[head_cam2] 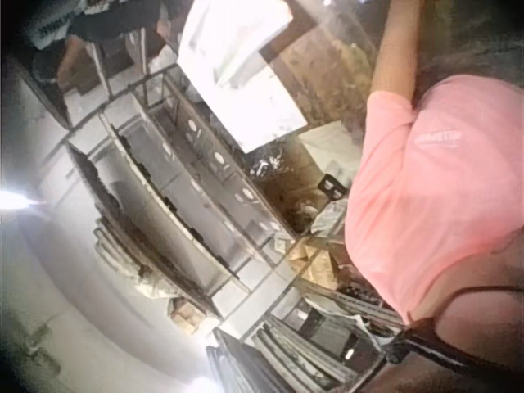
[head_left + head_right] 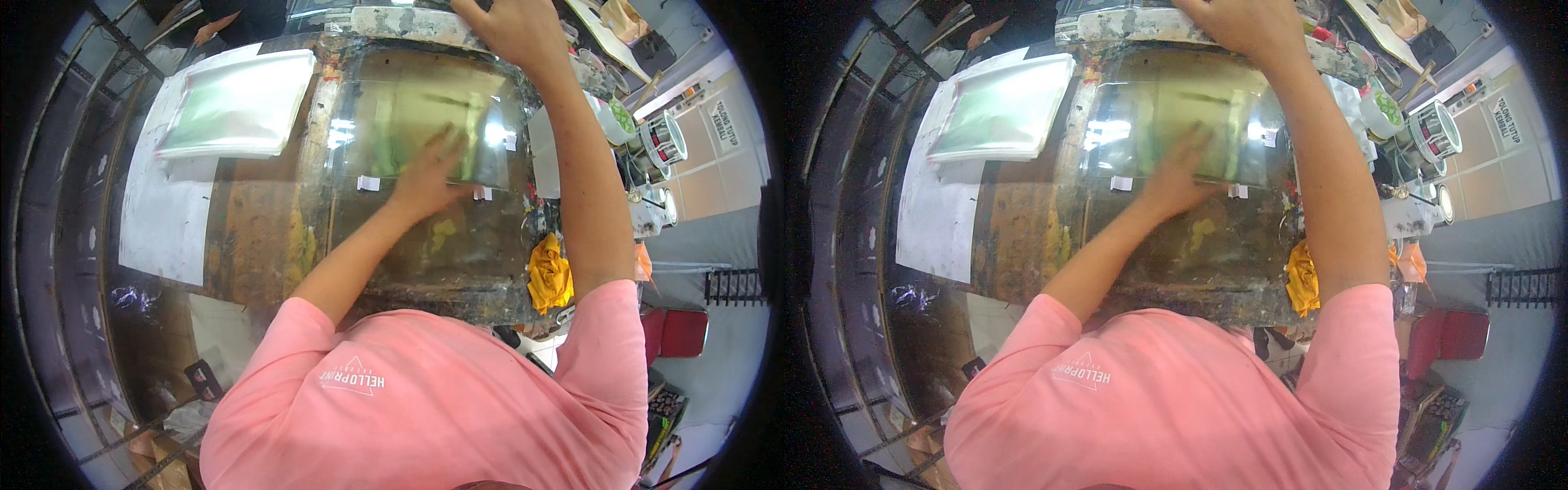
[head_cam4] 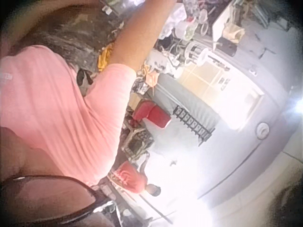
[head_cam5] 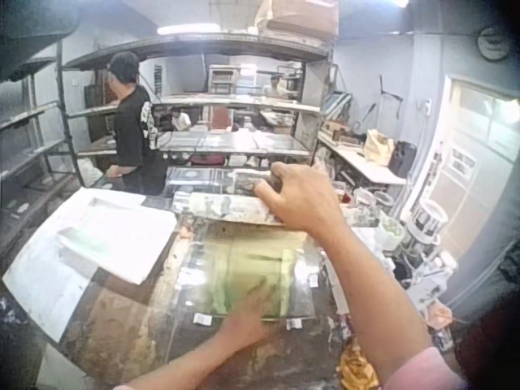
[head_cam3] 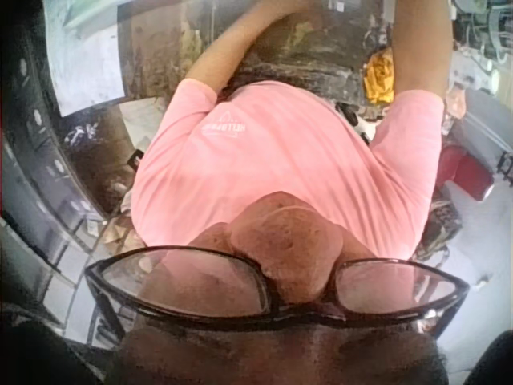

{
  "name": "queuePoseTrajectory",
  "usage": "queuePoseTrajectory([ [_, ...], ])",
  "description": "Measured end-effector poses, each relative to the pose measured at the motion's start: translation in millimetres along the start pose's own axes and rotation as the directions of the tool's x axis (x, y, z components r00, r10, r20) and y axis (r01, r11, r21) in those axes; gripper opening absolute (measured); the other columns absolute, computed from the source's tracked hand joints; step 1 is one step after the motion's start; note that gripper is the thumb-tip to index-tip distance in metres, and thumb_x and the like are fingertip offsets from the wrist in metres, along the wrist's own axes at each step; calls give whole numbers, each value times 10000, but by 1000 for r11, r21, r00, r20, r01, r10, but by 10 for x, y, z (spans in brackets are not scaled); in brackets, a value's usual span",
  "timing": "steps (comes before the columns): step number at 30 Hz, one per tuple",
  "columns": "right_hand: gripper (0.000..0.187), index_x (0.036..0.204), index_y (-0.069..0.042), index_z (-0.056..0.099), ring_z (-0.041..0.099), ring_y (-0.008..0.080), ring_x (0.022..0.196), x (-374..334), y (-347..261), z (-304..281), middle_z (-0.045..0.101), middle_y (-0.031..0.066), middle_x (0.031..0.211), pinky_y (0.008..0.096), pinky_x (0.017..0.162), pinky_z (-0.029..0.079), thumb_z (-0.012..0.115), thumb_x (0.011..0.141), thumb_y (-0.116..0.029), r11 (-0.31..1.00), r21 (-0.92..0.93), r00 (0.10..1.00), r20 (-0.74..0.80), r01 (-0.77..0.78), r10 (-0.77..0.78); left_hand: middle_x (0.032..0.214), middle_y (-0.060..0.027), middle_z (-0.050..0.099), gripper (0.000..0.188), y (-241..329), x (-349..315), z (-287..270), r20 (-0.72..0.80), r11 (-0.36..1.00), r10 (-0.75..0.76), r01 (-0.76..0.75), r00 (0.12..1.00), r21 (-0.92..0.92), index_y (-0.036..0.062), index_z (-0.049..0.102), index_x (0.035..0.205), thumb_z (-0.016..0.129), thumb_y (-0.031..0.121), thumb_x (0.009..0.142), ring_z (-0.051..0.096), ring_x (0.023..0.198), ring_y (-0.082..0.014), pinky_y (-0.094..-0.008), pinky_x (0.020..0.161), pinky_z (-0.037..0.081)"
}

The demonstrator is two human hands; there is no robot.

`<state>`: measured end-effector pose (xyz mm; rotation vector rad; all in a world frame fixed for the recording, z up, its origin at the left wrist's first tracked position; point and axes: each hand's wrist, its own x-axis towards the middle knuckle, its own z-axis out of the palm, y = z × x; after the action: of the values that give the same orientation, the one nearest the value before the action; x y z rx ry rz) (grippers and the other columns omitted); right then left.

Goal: The person repeatedly aligns a screen printing frame over a white sheet, uses a squeegee to pull green ink across the mesh, then lifts the frame to reveal a printed flower design. The cycle repeats multiple times on the same work surface.

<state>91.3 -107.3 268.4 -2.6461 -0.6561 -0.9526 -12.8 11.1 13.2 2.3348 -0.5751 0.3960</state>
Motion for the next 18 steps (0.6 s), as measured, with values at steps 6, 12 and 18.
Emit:
queuePoseTrajectory([
  [6, 566, 1118, -31, 750, 701, 408, 915, -724, -57, 265, 746, 186, 959, 503, 869, 510, 616, 950, -555, 996, -79, 984, 175, 29, -14, 1209, -187, 679, 1118, -288, 138, -1433, -183, 698, -530, 304, 828, -649, -114, 442, 1494, 978, 457, 696, 693, 1014, -244, -373, 884, 580],
  [12, 431, 1036, -98, 761, 679, 387, 969, -1536, 55, 625, 700, 173, 983, 511, 827, 540, 643, 985, -509, 972, 237, 819, 558, 1, -137, 1295, -169, 667, 1074, -449, -578, -1102, 59, 737, -573, 546, 817, -399, -13, 612, 1416, 963, 615, 619, 654, 1171, -295, -435, 1009, 506],
  [18, 367, 1030, -96, 741, 691, 337, 930, -2226, -249, 896, 708, 109, 987, 472, 753, 566, 718, 936, -451, 979, 182, 817, 575, -86, -35, 1202, -94, 585, 1076, -659, -832, -831, -105, 840, -456, 466, 884, 277, 32, 697, 1318, 936, 701, 510, 490, 1217, -287, -453, 1068, 282],
])
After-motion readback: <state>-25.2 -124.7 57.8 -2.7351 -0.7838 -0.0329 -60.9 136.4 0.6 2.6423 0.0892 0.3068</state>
